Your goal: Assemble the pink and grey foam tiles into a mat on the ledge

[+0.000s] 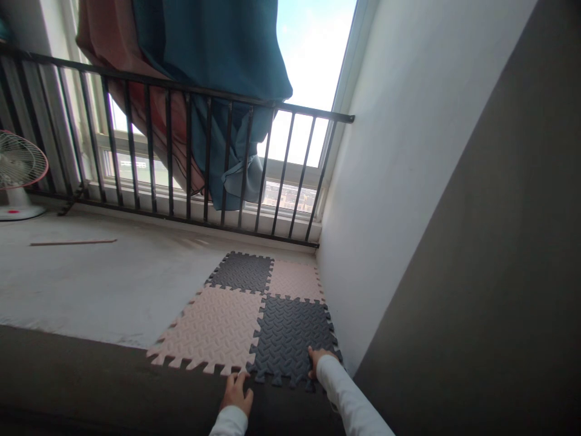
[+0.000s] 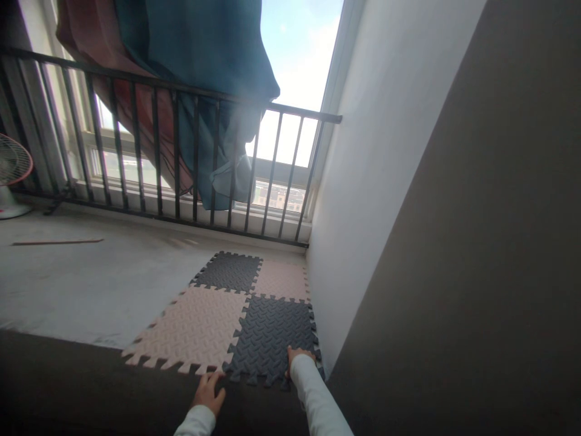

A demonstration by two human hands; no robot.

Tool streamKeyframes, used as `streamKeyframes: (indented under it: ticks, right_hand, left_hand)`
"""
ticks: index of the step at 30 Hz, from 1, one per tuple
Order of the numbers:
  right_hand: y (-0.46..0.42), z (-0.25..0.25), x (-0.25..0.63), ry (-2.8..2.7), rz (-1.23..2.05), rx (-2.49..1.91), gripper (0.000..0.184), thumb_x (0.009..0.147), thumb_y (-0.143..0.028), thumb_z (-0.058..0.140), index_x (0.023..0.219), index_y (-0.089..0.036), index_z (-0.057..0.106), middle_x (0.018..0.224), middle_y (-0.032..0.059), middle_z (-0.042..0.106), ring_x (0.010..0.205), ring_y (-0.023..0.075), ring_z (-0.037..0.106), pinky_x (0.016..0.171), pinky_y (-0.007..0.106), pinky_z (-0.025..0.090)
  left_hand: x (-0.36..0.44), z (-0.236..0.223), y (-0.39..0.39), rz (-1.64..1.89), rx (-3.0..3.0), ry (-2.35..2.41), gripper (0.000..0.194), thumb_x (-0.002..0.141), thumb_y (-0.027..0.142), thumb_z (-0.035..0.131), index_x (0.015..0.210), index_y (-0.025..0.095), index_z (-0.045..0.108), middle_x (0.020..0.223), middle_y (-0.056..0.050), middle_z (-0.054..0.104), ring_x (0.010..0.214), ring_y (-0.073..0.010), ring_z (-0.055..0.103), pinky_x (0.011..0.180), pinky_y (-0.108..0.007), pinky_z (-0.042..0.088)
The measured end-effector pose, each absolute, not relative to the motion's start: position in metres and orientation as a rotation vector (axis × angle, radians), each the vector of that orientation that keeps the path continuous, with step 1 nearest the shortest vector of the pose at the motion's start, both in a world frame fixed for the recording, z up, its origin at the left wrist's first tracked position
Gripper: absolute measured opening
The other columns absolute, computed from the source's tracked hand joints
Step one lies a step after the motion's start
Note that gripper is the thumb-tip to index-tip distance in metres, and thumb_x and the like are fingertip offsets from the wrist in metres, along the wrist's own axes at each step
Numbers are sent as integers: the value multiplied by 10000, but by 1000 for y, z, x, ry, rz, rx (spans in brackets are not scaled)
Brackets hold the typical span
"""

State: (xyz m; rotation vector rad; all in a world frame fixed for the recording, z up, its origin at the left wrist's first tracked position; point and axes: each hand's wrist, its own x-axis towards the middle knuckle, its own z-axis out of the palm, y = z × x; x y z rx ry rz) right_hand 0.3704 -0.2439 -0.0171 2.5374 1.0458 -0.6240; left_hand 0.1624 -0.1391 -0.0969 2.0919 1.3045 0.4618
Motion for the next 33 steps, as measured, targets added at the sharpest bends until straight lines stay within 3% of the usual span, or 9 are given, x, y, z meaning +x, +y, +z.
streamKeyframes:
  ticks: [4,8,13,17,23,28,33]
  right_hand:
    - [-243,-20,372,1042,-620,2520,848,546,-383,631,1298,-279,254,1226,101,482,1099,281,457,877,440,406]
    - [-243,-18,370,1036,-630,2522,861,538,-365,641,1299,-275,249,1228,114,477,1103,291,451,873,455,402]
    - [-243,-14,368,1037,-638,2527,852,546,-360,639,1300,-262,252,1228,126,475,1104,298,448,869,462,401]
    - [-243,-12,366,1036,-641,2534,846,553,-365,635,1300,-262,252,1239,120,465,1112,298,439,877,467,395]
    - [-242,-14,368,1029,-638,2539,859,538,-359,647,1298,-264,260,1238,118,466,1106,299,446,888,462,390]
    - [-242,-15,368,1013,-641,2568,881,506,-324,672,1291,-265,276,1233,122,470,1105,305,445,883,470,390]
    - [-242,-13,367,1003,-634,2567,894,491,-316,686,1287,-265,283,1235,117,470,1103,305,447,883,466,393]
  left_hand:
    - [162,-99,-135,594,2015,1276,206,627,67,459,729,180,597,844,-36,546,782,-125,574,760,-217,438]
    - [162,-97,-130,768,1651,1188,89,593,229,512,672,199,541,753,-18,584,686,-148,589,628,-259,475]
    - [164,-86,-128,853,1084,1080,340,526,406,527,780,179,525,771,-51,619,606,-160,591,449,-244,412]
    - [164,-77,-128,854,935,1018,498,528,458,535,951,197,517,900,-63,602,634,-120,582,434,-194,370]
    - [170,-68,-120,966,1131,932,652,471,576,580,984,177,531,917,-75,612,705,-167,590,532,-242,446]
    - [180,-57,-107,1166,1494,877,574,556,557,510,979,171,550,885,-65,594,641,-137,568,559,-254,477]
    - [178,-56,-95,1130,1842,1066,338,665,376,453,943,233,580,810,-26,619,623,-130,568,616,-263,474]
